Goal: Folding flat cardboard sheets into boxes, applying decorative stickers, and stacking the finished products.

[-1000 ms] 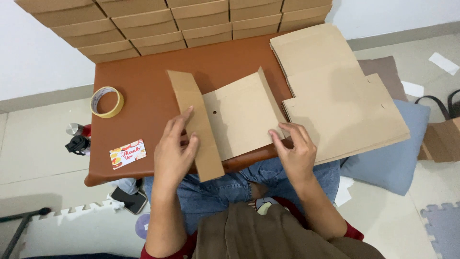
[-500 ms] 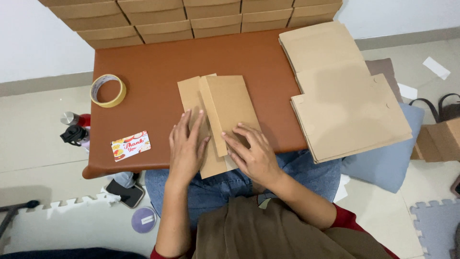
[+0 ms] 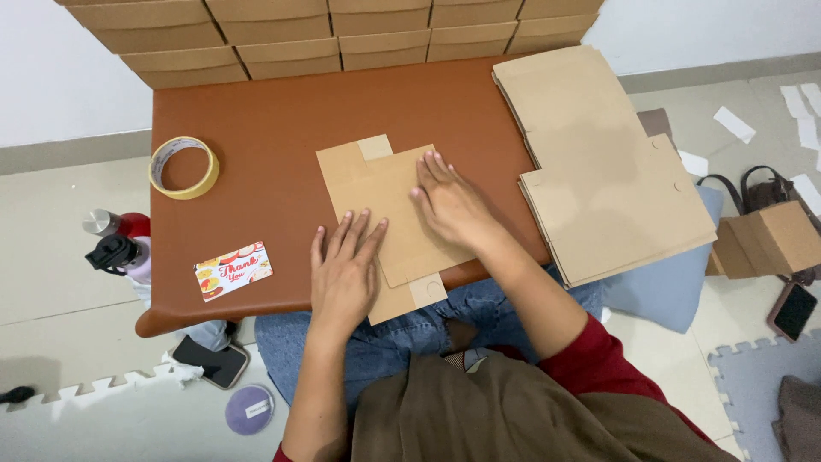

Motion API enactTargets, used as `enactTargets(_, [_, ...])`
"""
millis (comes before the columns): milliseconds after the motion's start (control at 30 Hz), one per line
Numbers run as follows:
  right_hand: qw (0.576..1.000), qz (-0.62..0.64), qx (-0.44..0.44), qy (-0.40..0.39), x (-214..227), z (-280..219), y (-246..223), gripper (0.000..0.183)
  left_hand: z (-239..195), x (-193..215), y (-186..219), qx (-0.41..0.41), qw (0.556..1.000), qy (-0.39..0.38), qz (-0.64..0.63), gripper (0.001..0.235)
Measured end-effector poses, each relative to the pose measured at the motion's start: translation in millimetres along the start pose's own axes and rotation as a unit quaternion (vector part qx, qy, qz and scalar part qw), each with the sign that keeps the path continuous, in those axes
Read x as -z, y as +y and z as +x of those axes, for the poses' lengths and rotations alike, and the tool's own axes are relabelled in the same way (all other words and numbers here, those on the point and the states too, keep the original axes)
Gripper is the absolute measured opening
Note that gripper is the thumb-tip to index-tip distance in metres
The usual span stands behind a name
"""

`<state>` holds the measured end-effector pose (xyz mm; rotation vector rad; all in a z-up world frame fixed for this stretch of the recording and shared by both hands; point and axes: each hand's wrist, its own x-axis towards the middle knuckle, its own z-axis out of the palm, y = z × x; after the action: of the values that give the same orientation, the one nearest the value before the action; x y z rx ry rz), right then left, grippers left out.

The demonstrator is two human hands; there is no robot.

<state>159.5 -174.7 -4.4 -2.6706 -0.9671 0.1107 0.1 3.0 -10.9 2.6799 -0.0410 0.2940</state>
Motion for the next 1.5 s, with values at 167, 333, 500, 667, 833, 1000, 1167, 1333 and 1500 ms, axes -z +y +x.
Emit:
enactTargets(167, [1.000,0.018,-0.005,-0.001,-8,43,17,0.063,-1,3,3,0.005,1.000,-0.001,0.003,0.051])
enactTargets(333, [0.995,0.089,0.013,-0.049,51,-29,-26,0.085,-1,2,5,0.017,1.000,0.004,-0.008,0.049])
enactTargets(500, [0.994,0.077,0.036,-0.066,52,-103,-22,0.117,-2,-15,3,0.078,0.994,0.069,0.025,0.060])
enactTargets(667, [0.996,-0.045,0.060,0.051,16,-107,22,0.051,-4,-15,7,0.077,0.993,0.081,0.028,0.060])
enactTargets(833, [0.958,-0.169,0.159,0.167,42,-73,33,0.022,-13,-21,19,0.071,0.992,0.097,0.045,0.061])
enactTargets(1000, [0.980,0.126,0.021,0.154,74,-7,63,0.022,-12,-39,49,-0.003,0.996,0.075,0.040,0.068])
enactTargets(1167, [0.971,0.181,-0.009,0.156,66,73,94,0.026,18,-44,65,-0.048,0.997,0.037,0.041,0.069])
enactTargets(1333, [0.968,0.164,-0.117,0.147,45,119,130,0.047,54,-28,55,-0.064,0.996,0.005,0.064,0.068])
enactTargets(1500, [0.992,0.048,-0.059,0.102,95,55,88,0.040,79,0,14,-0.028,0.989,0.081,0.124,0.064])
